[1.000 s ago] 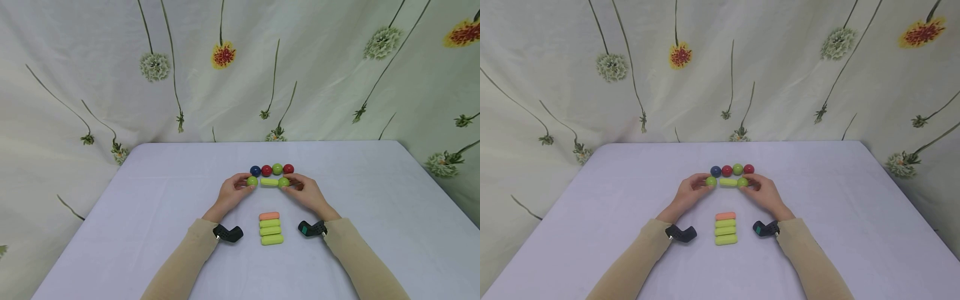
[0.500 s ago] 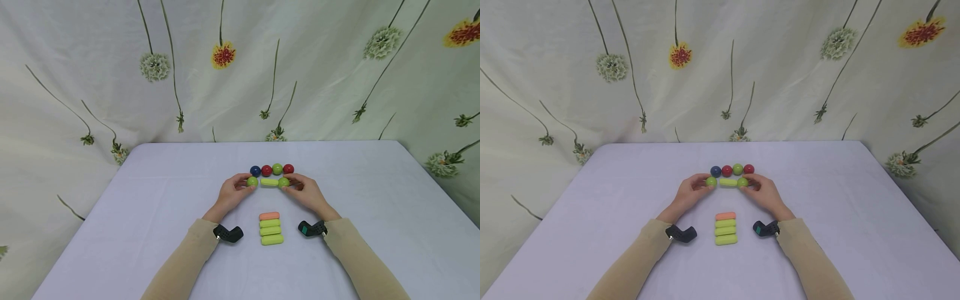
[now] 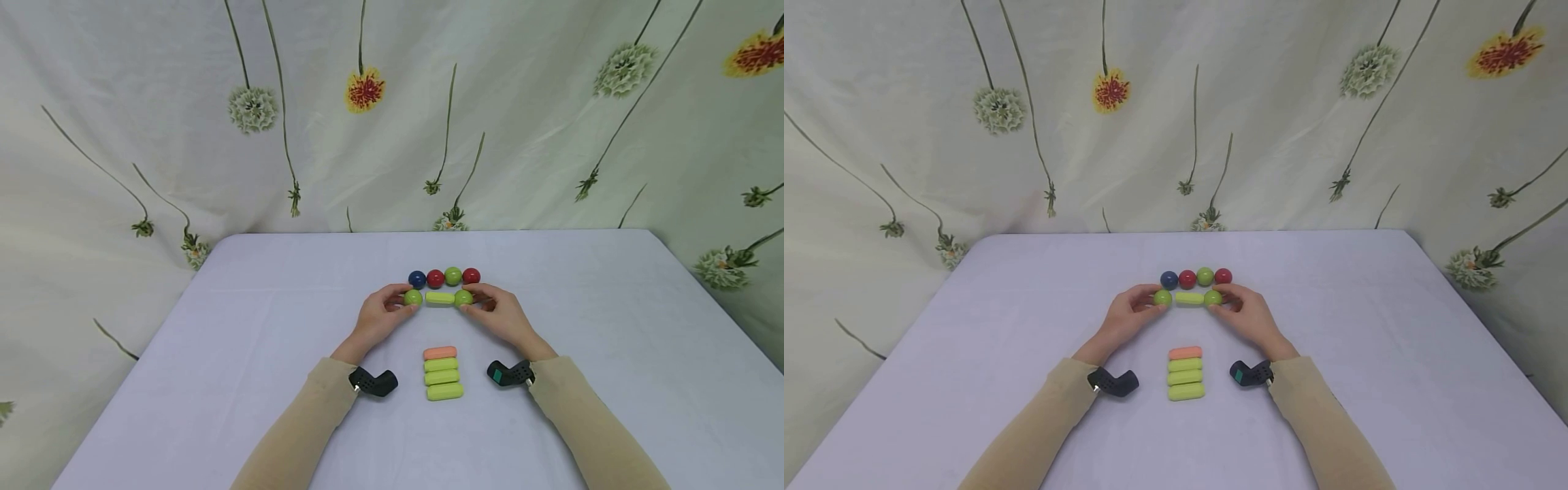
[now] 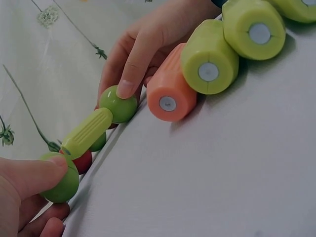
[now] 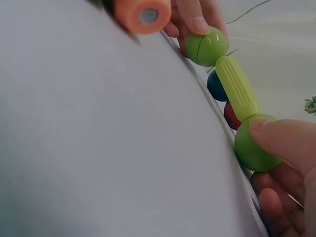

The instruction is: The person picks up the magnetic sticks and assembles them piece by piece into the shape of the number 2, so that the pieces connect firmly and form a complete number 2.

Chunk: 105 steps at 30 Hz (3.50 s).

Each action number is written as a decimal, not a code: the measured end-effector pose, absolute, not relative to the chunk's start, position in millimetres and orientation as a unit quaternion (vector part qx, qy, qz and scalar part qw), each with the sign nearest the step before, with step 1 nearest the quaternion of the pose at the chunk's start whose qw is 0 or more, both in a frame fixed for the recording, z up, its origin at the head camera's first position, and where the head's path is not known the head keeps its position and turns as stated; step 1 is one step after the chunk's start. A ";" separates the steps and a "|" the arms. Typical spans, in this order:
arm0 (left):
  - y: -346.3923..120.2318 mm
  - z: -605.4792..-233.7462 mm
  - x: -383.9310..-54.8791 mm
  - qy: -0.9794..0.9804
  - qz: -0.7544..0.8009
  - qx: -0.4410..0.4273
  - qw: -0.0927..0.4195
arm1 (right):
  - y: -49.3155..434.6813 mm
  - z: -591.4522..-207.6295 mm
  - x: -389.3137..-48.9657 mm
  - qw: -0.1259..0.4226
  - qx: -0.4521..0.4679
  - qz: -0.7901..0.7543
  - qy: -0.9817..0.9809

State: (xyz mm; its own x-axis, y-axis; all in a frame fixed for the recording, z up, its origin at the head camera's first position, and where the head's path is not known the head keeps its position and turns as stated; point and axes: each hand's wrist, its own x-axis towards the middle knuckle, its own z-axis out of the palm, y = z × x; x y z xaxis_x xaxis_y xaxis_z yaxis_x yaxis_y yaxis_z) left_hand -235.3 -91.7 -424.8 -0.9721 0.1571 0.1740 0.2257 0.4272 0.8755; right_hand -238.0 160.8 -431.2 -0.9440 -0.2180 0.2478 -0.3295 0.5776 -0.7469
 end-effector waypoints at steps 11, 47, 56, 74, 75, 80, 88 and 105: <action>-90.8 -427.2 -236.5 -0.851 -0.511 -0.113 0.039 | 160.8 -431.5 -238.1 0.066 0.156 0.434 -0.885; -90.4 -422.7 -233.7 -0.856 -0.504 -0.110 0.028 | 159.7 -430.6 -237.1 0.069 0.158 0.437 -0.883; -89.8 -422.7 -233.8 -0.857 -0.504 -0.108 0.026 | 160.3 -431.3 -237.0 0.068 0.160 0.437 -0.883; -87.9 -431.1 -232.5 -0.868 -0.450 -0.175 0.113 | 160.4 -430.0 -237.3 0.068 0.157 0.434 -0.885; -87.9 -431.7 -232.7 -0.869 -0.446 -0.180 0.117 | 160.3 -429.6 -237.0 0.068 0.156 0.434 -0.885; -88.5 -433.8 -233.5 -0.870 -0.435 -0.191 0.130 | 159.5 -428.1 -236.3 0.067 0.153 0.437 -0.884; -88.2 -434.0 -234.0 -0.871 -0.430 -0.189 0.140 | 159.3 -426.1 -236.8 0.067 0.150 0.442 -0.882; -88.0 -433.5 -234.0 -0.872 -0.440 -0.174 0.130 | 164.0 -396.0 -236.6 -0.069 0.130 0.556 -0.818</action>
State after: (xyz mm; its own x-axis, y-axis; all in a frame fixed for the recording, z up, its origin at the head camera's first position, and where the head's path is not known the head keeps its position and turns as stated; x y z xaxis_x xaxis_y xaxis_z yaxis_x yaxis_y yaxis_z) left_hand -234.0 -88.0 -433.5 -0.9061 0.1887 0.3787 0.4167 0.5526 0.7218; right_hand -236.6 164.0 -396.0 -0.9567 -0.2895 0.0312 -0.1356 0.3481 -0.9276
